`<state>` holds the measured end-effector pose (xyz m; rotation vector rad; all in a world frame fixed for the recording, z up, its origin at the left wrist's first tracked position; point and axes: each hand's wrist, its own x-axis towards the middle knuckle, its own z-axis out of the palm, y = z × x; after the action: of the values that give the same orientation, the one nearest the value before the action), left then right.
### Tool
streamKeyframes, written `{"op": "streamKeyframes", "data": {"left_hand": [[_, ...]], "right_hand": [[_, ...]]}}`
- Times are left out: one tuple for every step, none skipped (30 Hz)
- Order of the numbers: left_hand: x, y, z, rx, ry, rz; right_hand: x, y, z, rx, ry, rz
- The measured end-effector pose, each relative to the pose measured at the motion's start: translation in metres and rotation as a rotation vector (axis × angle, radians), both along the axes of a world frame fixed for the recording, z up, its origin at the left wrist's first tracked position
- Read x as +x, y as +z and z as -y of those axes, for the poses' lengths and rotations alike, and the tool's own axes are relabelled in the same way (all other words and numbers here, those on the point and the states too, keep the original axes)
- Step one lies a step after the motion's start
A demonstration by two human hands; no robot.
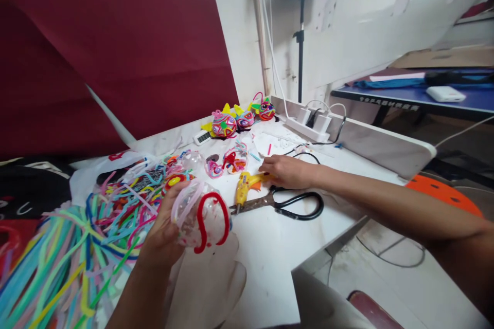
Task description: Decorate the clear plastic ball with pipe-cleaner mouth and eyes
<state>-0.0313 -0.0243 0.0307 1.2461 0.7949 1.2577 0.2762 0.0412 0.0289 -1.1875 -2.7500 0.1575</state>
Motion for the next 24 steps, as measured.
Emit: {"op": "streamKeyframes", "data": {"left_hand": [[-0.001, -0.001, 0.0, -0.009, 0.002, 0.002], [-0.001, -0.001, 0.0, -0.022, 0.007, 0.007], [0.0, -0.001, 0.001, -0.032, 0.01, 0.014], [0.001, -0.001, 0.002, -0.041, 0.008, 0.017], [0.001, 0.0, 0.002, -0.048, 0.005, 0.026], [0.002, 0.0, 0.003, -0.056, 0.0, 0.038], [0.003, 0.001, 0.004, -0.063, -0.007, 0.05], [0.003, 0.001, 0.005, -0.065, -0.008, 0.057], [0.003, 0.001, 0.006, -0.069, -0.004, 0.058], [0.002, 0.001, 0.007, -0.069, 0.004, 0.056], [0.0, 0.001, 0.007, -0.069, 0.015, 0.055], [-0.001, 0.0, 0.008, -0.069, 0.023, 0.056], [-0.003, -0.001, 0.008, -0.069, 0.029, 0.061], [-0.004, -0.003, 0.008, -0.07, 0.032, 0.068], [-0.005, -0.004, 0.008, -0.072, 0.033, 0.075], [-0.006, -0.005, 0.009, -0.072, 0.035, 0.083], [-0.007, -0.006, 0.009, -0.073, 0.036, 0.091], [-0.006, -0.007, 0.01, -0.073, 0.039, 0.099], [-0.006, -0.008, 0.011, -0.075, 0.041, 0.105], [-0.005, -0.008, 0.012, -0.079, 0.042, 0.107], [-0.005, -0.008, 0.012, -0.084, 0.04, 0.107], [-0.004, -0.008, 0.013, -0.092, 0.036, 0.103], [-0.003, -0.007, 0.014, -0.096, 0.033, 0.097], [-0.002, -0.006, 0.014, -0.098, 0.03, 0.089]], "right_hand": [[-0.007, -0.001, -0.005, -0.023, -0.003, 0.028], [-0.014, -0.002, -0.01, -0.049, -0.002, 0.05], [-0.019, -0.003, -0.014, -0.07, 0.002, 0.066], [-0.024, -0.004, -0.017, -0.085, 0.007, 0.076], [-0.027, -0.005, -0.019, -0.095, 0.014, 0.081], [-0.028, -0.006, -0.021, -0.101, 0.018, 0.082], [-0.029, -0.006, -0.021, -0.107, 0.018, 0.079], [-0.027, -0.006, -0.021, -0.113, 0.015, 0.074], [-0.025, -0.006, -0.021, -0.116, 0.01, 0.066], [-0.022, -0.005, -0.02, -0.12, 0.002, 0.047], [-0.019, -0.003, -0.02, -0.127, -0.003, 0.021], [-0.015, -0.001, -0.019, -0.143, -0.011, -0.02], [-0.012, 0.001, -0.017, -0.18, -0.025, -0.109], [-0.009, 0.004, -0.016, -0.21, -0.034, -0.206], [-0.006, 0.008, -0.015, -0.239, -0.037, -0.305], [-0.004, 0.012, -0.013, -0.266, -0.034, -0.398], [-0.002, 0.016, -0.01, -0.275, -0.026, -0.481], [0.0, 0.021, -0.008, -0.283, -0.012, -0.537], [0.001, 0.025, -0.005, -0.292, 0.002, -0.574], [0.003, 0.03, -0.001, -0.303, 0.013, -0.601], [0.004, 0.033, 0.002, -0.317, 0.016, -0.623], [0.005, 0.036, 0.006, -0.332, 0.014, -0.643], [0.006, 0.038, 0.01, -0.346, 0.012, -0.674], [0.007, 0.039, 0.013, -0.368, 0.016, -0.705]]}}
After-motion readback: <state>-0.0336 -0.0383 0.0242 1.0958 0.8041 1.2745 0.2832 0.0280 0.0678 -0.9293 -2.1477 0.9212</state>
